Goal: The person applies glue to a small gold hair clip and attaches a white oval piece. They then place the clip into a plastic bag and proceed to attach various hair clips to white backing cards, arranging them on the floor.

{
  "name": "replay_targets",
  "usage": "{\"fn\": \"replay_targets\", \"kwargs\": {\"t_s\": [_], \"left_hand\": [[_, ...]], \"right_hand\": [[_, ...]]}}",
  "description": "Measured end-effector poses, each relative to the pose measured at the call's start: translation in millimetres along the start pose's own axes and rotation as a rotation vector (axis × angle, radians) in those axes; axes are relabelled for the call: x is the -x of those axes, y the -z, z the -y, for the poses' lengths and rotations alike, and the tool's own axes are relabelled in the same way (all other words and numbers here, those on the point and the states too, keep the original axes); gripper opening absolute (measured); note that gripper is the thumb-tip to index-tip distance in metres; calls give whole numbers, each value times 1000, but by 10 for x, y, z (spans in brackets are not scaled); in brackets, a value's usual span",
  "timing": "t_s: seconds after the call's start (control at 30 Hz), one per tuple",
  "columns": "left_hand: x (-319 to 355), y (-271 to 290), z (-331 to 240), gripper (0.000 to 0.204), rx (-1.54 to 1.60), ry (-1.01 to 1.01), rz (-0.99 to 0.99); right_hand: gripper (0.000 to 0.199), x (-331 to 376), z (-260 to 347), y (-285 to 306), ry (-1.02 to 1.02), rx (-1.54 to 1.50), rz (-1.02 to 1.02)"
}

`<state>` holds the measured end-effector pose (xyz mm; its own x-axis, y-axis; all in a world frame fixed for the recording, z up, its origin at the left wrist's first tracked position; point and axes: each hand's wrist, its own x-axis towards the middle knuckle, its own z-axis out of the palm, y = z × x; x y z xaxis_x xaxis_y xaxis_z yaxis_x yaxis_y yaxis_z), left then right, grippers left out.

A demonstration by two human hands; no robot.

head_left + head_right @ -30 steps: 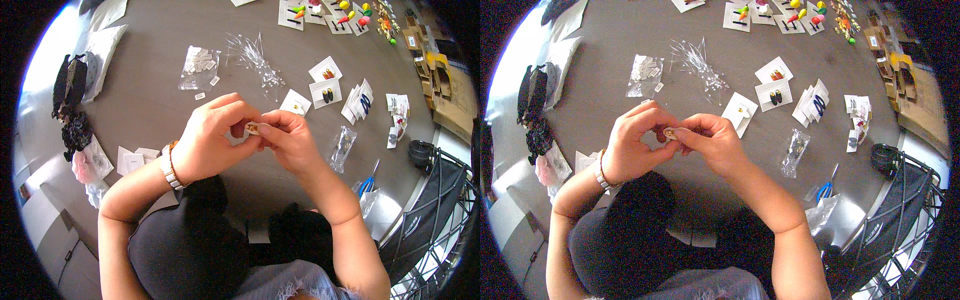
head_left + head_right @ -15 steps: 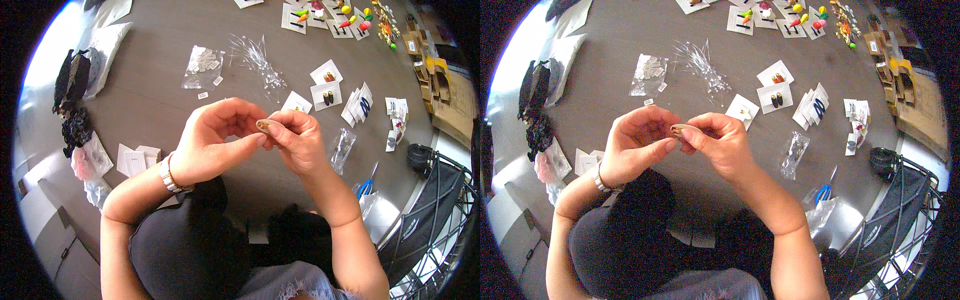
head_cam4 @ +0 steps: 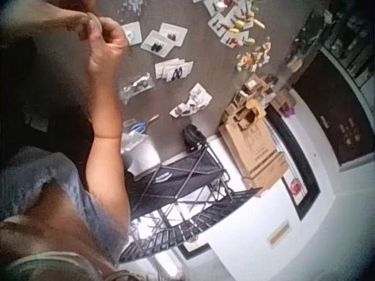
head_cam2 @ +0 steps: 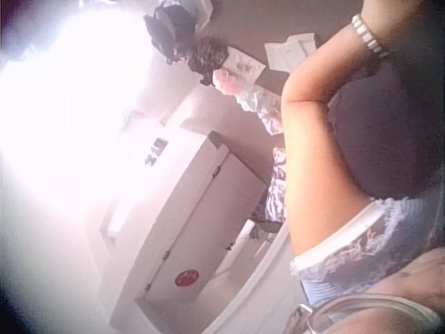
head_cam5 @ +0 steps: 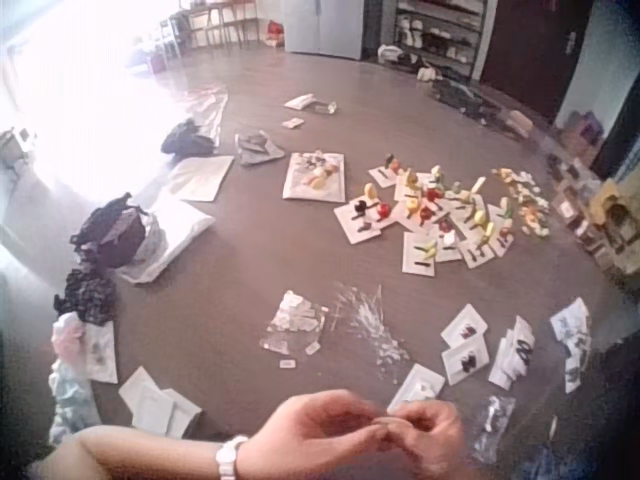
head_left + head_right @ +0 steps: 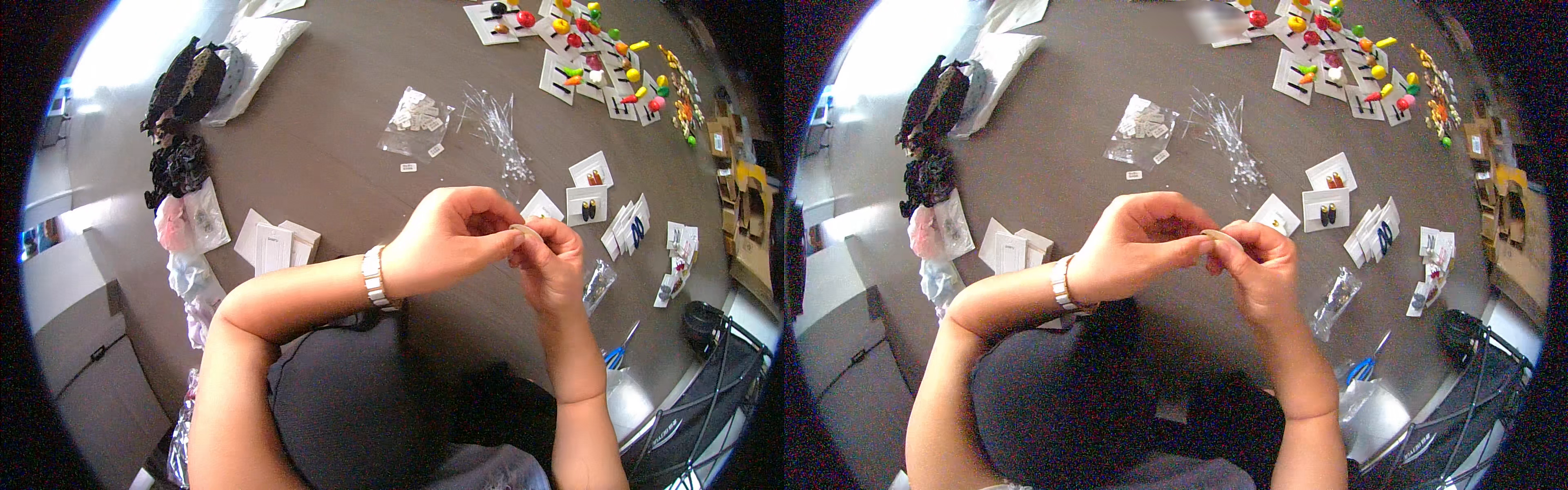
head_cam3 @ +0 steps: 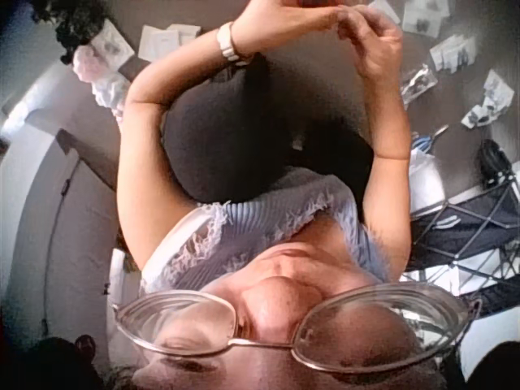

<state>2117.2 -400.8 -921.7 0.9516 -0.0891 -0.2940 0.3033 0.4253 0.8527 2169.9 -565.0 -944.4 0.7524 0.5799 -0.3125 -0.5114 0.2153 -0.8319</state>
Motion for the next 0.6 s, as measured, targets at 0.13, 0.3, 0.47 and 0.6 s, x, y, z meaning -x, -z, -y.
{"fn": "replay_targets", "kwargs": {"t_s": [0.13, 0.3, 0.47, 0.6], "left_hand": [[-11, 25, 40, 14, -36, -21, -12], [-20, 34, 53, 13, -53, -16, -29], [-22, 23, 40, 11, -29, 4, -32], [-22, 14, 27, 11, -20, 8, -42]], "right_hand": [[7, -4, -19, 3, 0, 4, -45], [7, -11, -22, -7, -5, -37, -26], [8, -5, 4, 11, -47, -15, -6], [8, -16, 14, 29, -44, 15, 45]]}}
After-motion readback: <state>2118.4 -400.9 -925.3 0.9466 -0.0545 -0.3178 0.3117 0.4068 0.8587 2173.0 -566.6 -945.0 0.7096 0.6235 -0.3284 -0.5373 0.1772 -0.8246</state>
